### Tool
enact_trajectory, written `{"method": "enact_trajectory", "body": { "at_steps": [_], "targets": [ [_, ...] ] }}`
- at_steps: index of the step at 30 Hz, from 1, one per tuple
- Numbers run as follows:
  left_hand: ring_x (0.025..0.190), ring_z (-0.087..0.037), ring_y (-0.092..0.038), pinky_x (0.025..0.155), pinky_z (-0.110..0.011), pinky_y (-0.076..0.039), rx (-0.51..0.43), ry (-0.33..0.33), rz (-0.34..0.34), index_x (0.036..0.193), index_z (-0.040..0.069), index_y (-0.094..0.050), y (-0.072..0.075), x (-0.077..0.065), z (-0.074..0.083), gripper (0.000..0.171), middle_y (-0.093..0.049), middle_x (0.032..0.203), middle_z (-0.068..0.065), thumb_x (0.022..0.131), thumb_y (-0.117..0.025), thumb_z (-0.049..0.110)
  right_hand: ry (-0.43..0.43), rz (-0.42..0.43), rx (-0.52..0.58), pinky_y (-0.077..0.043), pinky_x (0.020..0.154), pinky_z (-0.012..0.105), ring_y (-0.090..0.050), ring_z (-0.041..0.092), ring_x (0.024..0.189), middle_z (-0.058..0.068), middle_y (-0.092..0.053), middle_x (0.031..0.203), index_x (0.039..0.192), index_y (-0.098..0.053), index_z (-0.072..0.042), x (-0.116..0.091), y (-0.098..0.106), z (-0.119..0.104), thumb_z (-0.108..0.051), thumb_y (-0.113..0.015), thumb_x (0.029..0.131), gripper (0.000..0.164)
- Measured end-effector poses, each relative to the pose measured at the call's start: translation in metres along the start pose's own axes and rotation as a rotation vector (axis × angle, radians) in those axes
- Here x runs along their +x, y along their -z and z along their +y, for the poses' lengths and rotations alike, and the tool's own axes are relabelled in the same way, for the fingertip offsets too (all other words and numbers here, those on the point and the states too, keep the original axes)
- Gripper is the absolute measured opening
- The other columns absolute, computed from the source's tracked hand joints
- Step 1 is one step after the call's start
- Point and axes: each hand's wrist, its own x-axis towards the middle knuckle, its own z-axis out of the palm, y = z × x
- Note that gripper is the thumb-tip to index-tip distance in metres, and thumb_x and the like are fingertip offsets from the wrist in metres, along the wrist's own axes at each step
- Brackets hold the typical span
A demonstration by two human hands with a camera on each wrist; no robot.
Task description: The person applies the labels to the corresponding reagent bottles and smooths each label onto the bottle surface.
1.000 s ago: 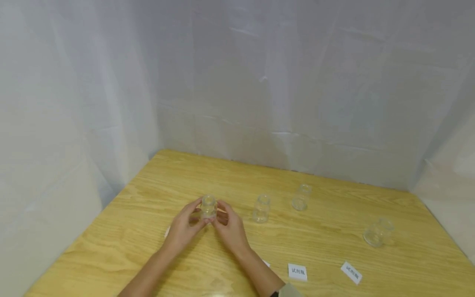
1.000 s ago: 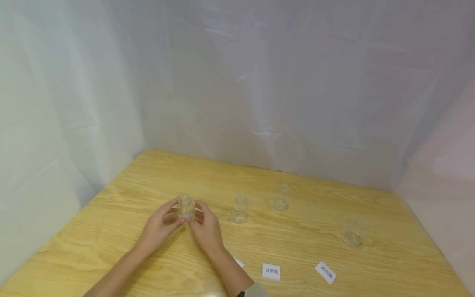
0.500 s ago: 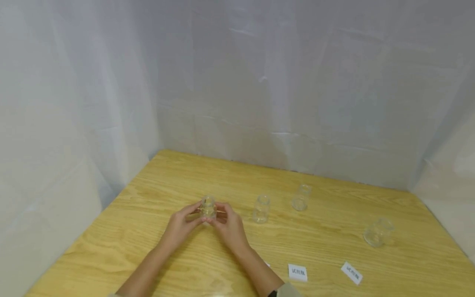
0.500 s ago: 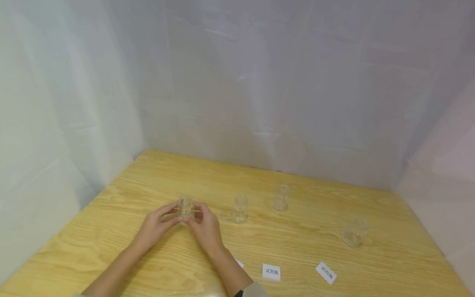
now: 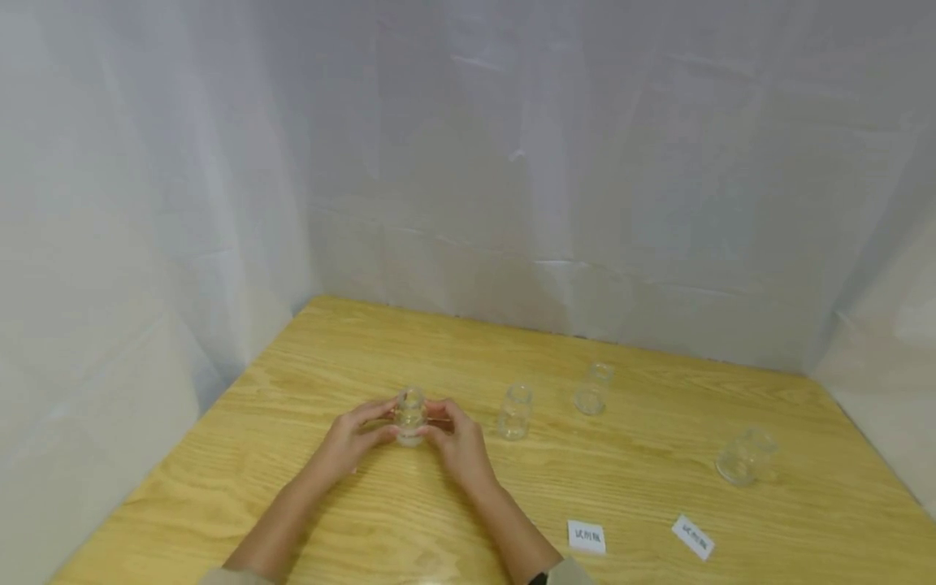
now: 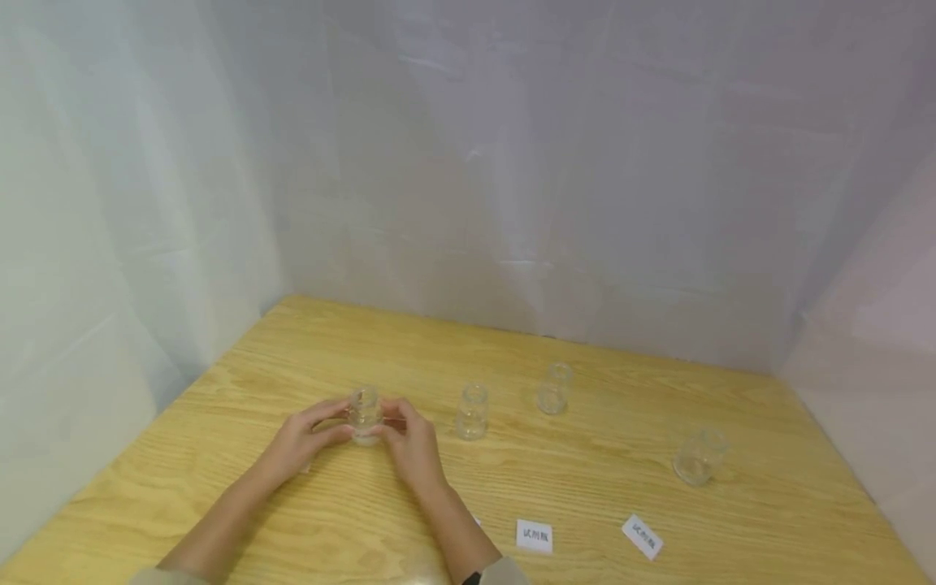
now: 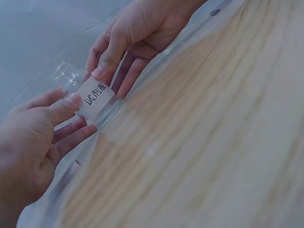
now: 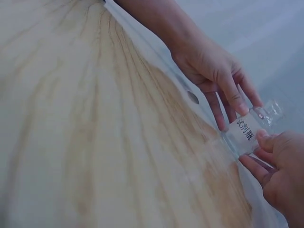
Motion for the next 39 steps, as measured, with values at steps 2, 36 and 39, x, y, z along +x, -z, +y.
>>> {"method": "enact_trajectory", "body": {
  "at_steps": [2,36,39],
  "targets": [
    [0.11,-0.038,-0.05,0.091,-0.054,-0.037,-0.018,0.018,-0.02,0.127,-0.002,-0.05,0.002,0.0,-0.001,0.044,-0.05,0.125,-0.022,0.086,-0.062,0.008,-0.013,-0.004,0.015,-0.049,0.08,0.026,-0.059,0.029,0.098,0.013,-0.06,0.112,0.106,-0.058,0.001,0.0,0.001,0.001,-0.006,-0.065,0.082,0.025],
    [0.102,-0.037,-0.053,0.078,-0.032,-0.051,0.036,-0.016,0.061,0.122,-0.003,-0.05,-0.017,0.003,0.002,0.058,-0.054,0.117,-0.019,0.069,-0.072,-0.011,0.119,-0.066,-0.238,-0.049,0.075,0.022,-0.061,0.018,0.089,0.01,-0.058,0.106,0.114,-0.043,-0.003,-0.006,-0.005,0.0,-0.016,-0.069,0.078,0.046],
    [0.101,-0.039,-0.053,0.079,-0.033,-0.05,0.038,-0.044,0.06,0.12,-0.006,-0.051,-0.016,0.003,0.001,0.055,-0.054,0.118,-0.022,0.069,-0.07,-0.015,0.137,-0.066,-0.232,-0.049,0.075,0.022,-0.061,0.018,0.089,0.01,-0.057,0.106,0.112,-0.045,-0.002,-0.006,-0.004,0.0,-0.009,-0.069,0.078,0.043]
  ]
}}
